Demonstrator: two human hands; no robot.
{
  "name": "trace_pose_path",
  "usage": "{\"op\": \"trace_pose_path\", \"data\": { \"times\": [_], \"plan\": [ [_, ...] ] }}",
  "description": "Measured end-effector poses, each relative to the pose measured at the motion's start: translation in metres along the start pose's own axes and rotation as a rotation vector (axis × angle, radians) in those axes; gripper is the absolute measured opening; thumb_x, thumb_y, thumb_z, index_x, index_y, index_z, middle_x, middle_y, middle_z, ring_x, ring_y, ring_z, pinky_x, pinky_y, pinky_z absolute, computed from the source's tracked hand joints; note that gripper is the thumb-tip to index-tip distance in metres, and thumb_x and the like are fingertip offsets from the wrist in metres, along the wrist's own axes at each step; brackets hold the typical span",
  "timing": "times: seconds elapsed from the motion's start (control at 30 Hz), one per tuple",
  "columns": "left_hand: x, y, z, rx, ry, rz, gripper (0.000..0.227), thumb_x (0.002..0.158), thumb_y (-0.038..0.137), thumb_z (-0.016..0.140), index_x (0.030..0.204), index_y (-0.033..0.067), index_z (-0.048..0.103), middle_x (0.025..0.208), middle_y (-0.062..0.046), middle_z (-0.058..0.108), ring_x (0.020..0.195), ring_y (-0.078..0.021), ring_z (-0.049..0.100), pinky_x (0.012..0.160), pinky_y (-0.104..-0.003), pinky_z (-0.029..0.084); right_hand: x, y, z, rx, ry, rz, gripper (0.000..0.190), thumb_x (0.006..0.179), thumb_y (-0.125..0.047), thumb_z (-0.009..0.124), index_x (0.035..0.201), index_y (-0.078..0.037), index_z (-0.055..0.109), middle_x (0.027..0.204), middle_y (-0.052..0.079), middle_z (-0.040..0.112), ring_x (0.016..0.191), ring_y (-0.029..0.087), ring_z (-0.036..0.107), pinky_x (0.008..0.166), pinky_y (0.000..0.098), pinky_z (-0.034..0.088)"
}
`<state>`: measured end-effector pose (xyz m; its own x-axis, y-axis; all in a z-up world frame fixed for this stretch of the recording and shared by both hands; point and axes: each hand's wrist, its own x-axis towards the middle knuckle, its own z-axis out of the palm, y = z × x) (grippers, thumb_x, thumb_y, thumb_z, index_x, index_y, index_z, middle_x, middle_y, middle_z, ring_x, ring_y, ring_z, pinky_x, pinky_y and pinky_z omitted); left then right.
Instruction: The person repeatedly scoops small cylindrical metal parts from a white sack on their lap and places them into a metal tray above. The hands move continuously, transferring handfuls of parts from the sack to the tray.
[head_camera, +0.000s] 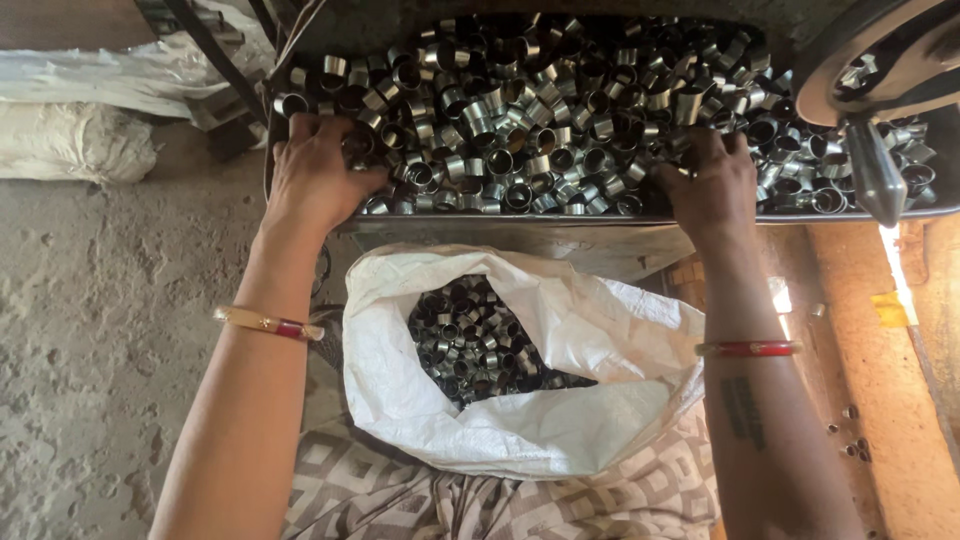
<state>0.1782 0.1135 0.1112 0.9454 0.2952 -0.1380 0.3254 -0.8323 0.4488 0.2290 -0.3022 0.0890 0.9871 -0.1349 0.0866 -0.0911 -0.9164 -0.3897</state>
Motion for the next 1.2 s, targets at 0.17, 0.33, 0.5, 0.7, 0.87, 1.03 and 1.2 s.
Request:
{"op": "trace_pose_path", "data": {
  "times": [0.17, 0.33, 0.5, 0.7, 0.87, 1.03, 1.2],
  "plan": [
    [0.007, -0.007, 0.006, -0.058, 0.08, 0.06, 0.07, 0.071, 0.025, 0.089, 0.135, 0.0185, 0.062, 0.143, -0.012, 0.045, 0.126, -0.0422, 0.047, 0.108, -0.048, 0.045, 0.007, 0.008, -0.006, 0.414, 0.156, 0.04, 0.045, 0.088, -0.011, 0.081, 0.129, -0.007, 0.065, 0.114, 0.011, 0.07, 0.098, 0.027, 0.07, 0.083, 0.0402, 0.059],
    [0.013, -0.031, 0.013, -0.294, 0.341, 0.217, 0.037, 0.08, 0.018, 0.083, 0.115, 0.014, 0.074, 0.121, -0.013, 0.062, 0.108, -0.0305, 0.065, 0.095, -0.043, 0.054, -0.012, 0.008, -0.033, 1.52, -0.127, 0.142, 0.034, 0.092, 0.001, 0.076, 0.124, 0.001, 0.063, 0.108, 0.01, 0.064, 0.096, 0.024, 0.072, 0.082, 0.0353, 0.07],
    [0.014, -0.028, 0.008, -1.058, 0.327, -0.04, 0.021, 0.085, 0.006, 0.073, 0.106, 0.008, 0.076, 0.107, -0.007, 0.073, 0.094, -0.0197, 0.07, 0.08, -0.035, 0.06, -0.051, -0.02, -0.041, 2.015, -0.312, 0.052, 0.036, 0.092, 0.009, 0.073, 0.125, 0.003, 0.06, 0.117, 0.018, 0.07, 0.106, 0.029, 0.072, 0.092, 0.0365, 0.067],
    [-0.021, 0.015, -0.022, -1.945, 0.233, -0.321, 0.02, 0.085, -0.004, 0.066, 0.104, 0.0011, 0.069, 0.098, -0.015, 0.071, 0.089, -0.0271, 0.071, 0.07, -0.04, 0.068, -0.088, -0.053, -0.05, 2.035, -0.367, 0.091, 0.038, 0.086, -0.004, 0.073, 0.122, 0.001, 0.063, 0.112, 0.018, 0.071, 0.1, 0.029, 0.074, 0.082, 0.0359, 0.067],
    [-0.092, 0.067, -0.01, -2.049, -0.047, -0.275, 0.01, 0.091, 0.007, 0.057, 0.098, 0.0, 0.062, 0.089, -0.019, 0.067, 0.08, -0.0272, 0.066, 0.064, -0.037, 0.065, -0.114, -0.07, -0.047, 1.692, -0.414, 0.194, 0.048, 0.089, -0.018, 0.07, 0.133, 0.0, 0.062, 0.11, 0.014, 0.071, 0.084, 0.021, 0.07, 0.061, 0.0275, 0.06],
    [-0.166, 0.086, 0.023, -1.923, -0.515, -0.251, 0.018, 0.097, 0.014, 0.053, 0.098, -0.0031, 0.059, 0.089, -0.013, 0.064, 0.079, -0.0243, 0.065, 0.074, -0.041, 0.069, -0.141, -0.065, -0.042, 1.385, -0.529, -0.06, 0.05, 0.091, -0.015, 0.073, 0.137, 0.001, 0.059, 0.117, 0.011, 0.068, 0.084, 0.017, 0.063, 0.062, 0.0271, 0.054],
    [-0.194, 0.071, 0.052, -1.854, -0.628, -0.457, 0.034, 0.096, 0.033, 0.057, 0.11, 0.0035, 0.066, 0.093, -0.009, 0.068, 0.082, -0.0201, 0.067, 0.074, -0.037, 0.063, -0.169, -0.074, -0.04, 0.567, -0.475, -0.658, 0.058, 0.085, -0.032, 0.084, 0.137, -0.012, 0.065, 0.114, 0.007, 0.068, 0.1, 0.018, 0.069, 0.089, 0.0319, 0.059]
  ]
}}
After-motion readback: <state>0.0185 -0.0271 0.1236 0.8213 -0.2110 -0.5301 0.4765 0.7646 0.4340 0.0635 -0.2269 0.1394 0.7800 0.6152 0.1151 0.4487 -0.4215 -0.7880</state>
